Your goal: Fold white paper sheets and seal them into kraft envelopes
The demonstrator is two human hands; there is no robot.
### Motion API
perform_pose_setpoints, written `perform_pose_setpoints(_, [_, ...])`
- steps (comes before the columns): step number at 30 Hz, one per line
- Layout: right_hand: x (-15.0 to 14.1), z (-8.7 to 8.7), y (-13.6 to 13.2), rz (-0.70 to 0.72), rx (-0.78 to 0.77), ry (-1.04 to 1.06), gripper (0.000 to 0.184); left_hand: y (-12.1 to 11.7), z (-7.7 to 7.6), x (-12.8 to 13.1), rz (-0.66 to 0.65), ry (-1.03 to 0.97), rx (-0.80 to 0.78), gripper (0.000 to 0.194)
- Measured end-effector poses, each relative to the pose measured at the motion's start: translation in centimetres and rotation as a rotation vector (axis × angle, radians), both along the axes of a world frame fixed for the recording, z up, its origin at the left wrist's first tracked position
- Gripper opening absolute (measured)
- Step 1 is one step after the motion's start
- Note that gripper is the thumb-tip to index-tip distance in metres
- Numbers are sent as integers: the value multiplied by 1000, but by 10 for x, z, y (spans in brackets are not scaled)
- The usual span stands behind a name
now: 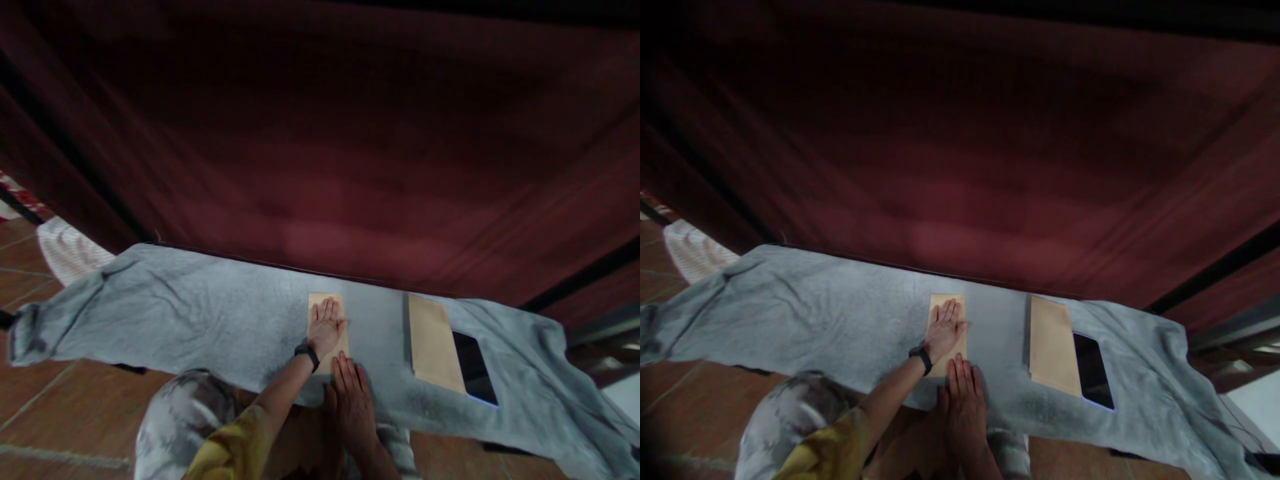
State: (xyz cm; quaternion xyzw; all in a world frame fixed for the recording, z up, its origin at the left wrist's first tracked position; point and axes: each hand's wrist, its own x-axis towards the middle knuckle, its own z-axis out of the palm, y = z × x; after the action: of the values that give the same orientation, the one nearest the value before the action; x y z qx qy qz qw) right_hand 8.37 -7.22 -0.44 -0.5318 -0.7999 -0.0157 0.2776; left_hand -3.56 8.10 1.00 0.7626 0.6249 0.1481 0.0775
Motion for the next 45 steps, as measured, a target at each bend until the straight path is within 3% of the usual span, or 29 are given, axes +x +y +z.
perform_pose_setpoints(6, [-3, -2, -1, -28, 16, 6, 52, 25, -5, 3, -33, -27, -20, 68])
perform_pose_setpoints(14, [-1, -3, -1, -19, 4, -5, 53, 10, -3, -6, -220, -50, 22, 65])
perform_pose_setpoints(24, [0, 3, 0, 3, -76, -24, 46, -21, 5, -11, -321, -65, -39, 63])
perform_pose_setpoints(31, [11, -9, 1, 12, -63, 43, 41, -47, 10, -21, -391, -67, -60, 58])
perform_pose_setpoints(37, [24, -17, -8, 83, -59, 62, 41, -82, 15, -34, -487, -40, -51, 56])
perform_pose_setpoints(45, [44, 1, -4, 251, -193, 93, 46, -126, 23, -60, -597, 39, -14, 67])
